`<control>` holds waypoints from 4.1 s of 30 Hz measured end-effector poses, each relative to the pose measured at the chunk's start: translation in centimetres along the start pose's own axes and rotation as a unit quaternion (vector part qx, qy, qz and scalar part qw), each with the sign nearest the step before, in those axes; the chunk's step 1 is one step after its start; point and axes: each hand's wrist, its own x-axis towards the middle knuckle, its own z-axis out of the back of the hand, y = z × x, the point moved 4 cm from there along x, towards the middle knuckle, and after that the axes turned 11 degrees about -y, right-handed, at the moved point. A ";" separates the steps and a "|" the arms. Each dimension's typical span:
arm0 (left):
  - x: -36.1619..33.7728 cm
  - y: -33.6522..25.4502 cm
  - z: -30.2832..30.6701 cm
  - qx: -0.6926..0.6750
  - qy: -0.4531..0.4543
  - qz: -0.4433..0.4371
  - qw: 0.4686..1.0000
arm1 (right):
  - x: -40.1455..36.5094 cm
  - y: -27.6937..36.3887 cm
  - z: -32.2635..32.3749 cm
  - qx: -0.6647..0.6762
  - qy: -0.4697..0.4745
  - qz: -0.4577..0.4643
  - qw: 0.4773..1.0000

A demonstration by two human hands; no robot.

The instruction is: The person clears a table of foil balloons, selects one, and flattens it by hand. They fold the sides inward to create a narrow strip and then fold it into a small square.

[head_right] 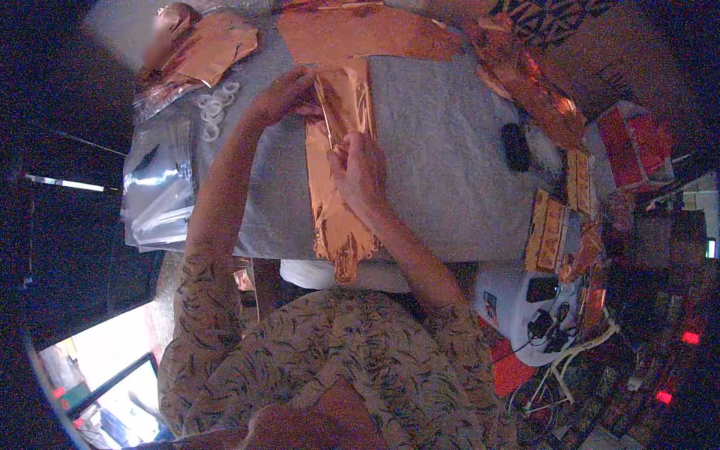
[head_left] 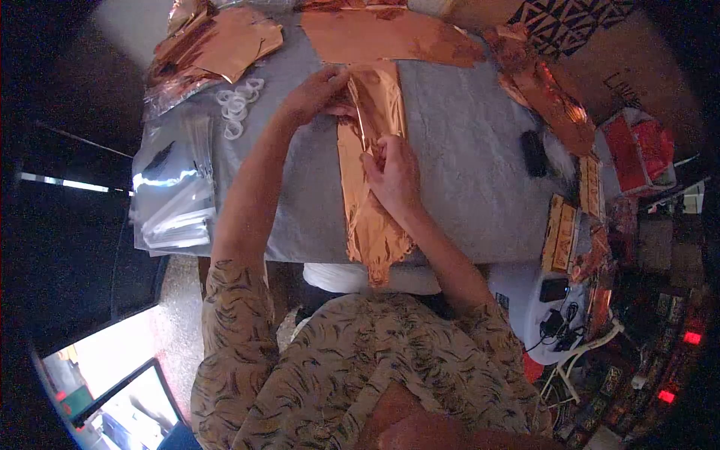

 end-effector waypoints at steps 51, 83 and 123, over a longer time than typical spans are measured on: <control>-5.5 0.7 -4.8 0.150 0.121 0.057 0.980 | 0.1 -0.6 0.8 0.015 -0.032 0.015 0.999; -6.9 -0.2 -6.1 0.211 0.148 -0.001 0.966 | 0.3 -0.7 1.2 0.070 -0.008 -0.024 0.997; -7.9 -0.4 -6.9 0.186 0.137 0.066 0.971 | -0.6 -2.4 1.6 0.051 -0.026 -0.018 0.998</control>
